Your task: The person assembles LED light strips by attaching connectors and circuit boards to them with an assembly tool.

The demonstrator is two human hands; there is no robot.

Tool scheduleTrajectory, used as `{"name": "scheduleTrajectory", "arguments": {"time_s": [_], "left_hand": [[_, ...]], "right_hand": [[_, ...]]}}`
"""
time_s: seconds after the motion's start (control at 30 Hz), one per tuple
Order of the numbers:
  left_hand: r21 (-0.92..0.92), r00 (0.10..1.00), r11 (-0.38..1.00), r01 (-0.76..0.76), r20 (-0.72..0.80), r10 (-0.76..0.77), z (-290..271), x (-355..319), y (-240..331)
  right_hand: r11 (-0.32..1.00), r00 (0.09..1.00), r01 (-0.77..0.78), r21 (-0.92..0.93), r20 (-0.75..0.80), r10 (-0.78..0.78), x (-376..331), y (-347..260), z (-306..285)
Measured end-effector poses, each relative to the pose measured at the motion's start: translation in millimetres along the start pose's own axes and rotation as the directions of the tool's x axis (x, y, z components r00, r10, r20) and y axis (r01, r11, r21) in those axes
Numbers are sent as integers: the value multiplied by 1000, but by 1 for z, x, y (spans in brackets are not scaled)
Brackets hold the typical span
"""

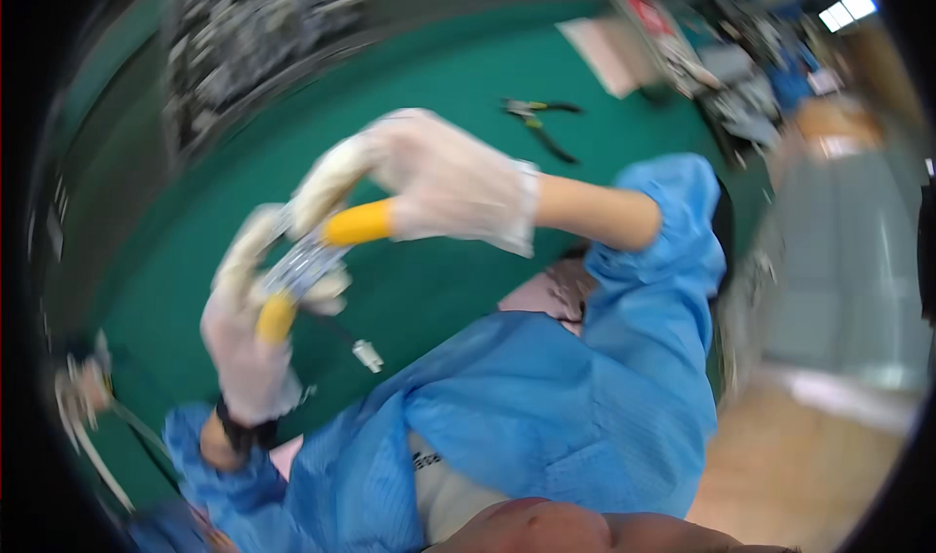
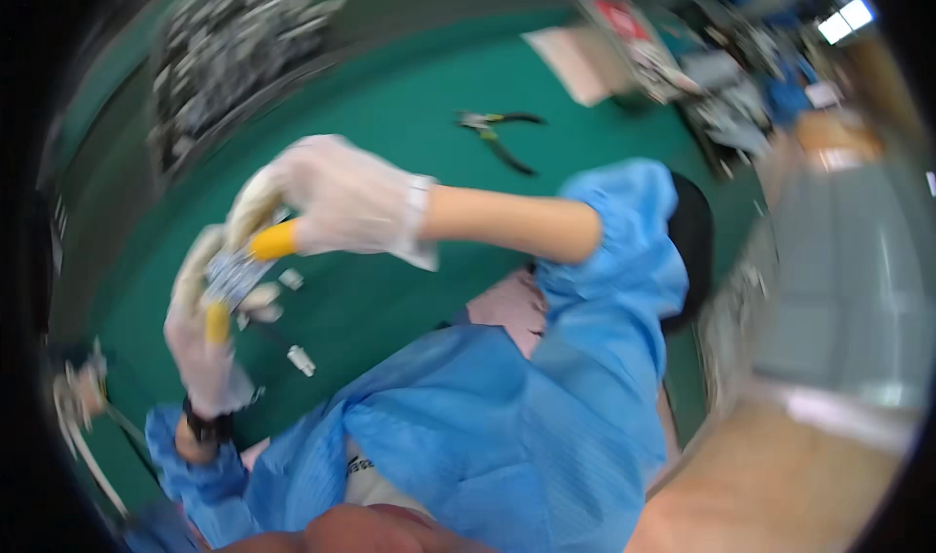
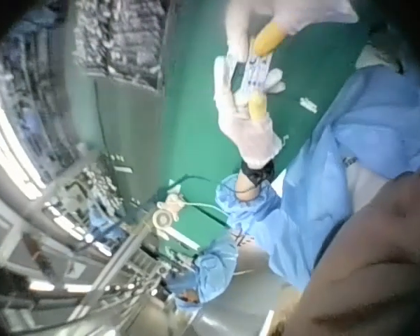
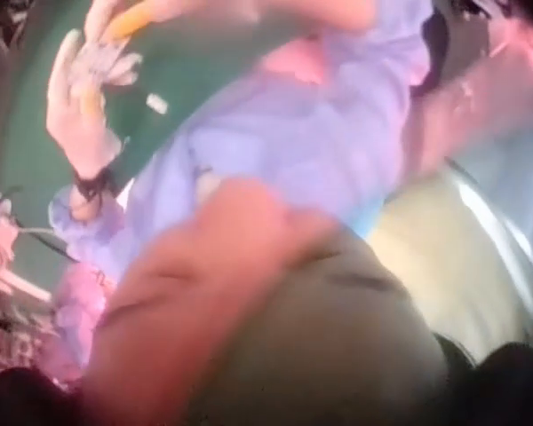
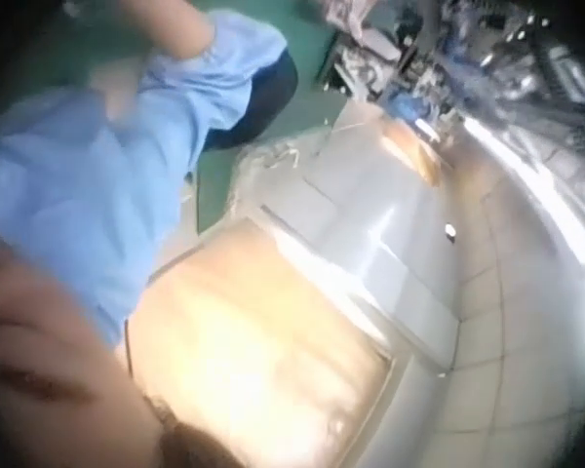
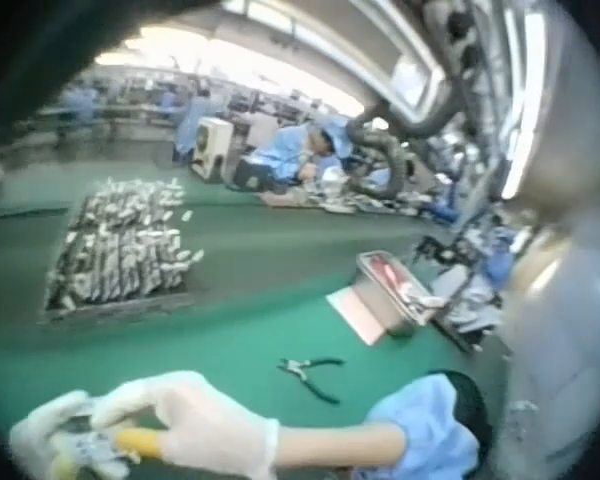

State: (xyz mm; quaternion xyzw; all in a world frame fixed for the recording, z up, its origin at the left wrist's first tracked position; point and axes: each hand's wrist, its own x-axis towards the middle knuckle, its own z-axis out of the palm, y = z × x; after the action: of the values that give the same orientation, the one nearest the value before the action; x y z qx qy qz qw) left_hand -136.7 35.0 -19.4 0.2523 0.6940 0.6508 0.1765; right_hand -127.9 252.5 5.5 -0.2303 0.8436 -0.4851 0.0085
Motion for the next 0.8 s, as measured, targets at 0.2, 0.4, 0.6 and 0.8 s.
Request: {"name": "scheduleTrajectory", "arguments": {"time_s": [0.2, 0.4, 0.6, 0.8], "left_hand": [[292, 996, 954, -64, -41, 79, -36, 1, -4], [423, 999, 905, 34, -52, -13, -84, 37, -53], [802, 992, 590, 92, -24, -122, -108, 33, -86], [867, 952, 401, -296, 234, 198, -79, 39, -65]], "right_hand": [[956, 892, -279, -93, -394, 222, -87, 4, -160], [625, -9, -776, -85, -989, -147, -497, 5, -318], [613, -697, -333, 717, -624, 352, -598, 92, -243], [-392, -301, -890, 231, -945, 127, -623, 77, -303]]}}
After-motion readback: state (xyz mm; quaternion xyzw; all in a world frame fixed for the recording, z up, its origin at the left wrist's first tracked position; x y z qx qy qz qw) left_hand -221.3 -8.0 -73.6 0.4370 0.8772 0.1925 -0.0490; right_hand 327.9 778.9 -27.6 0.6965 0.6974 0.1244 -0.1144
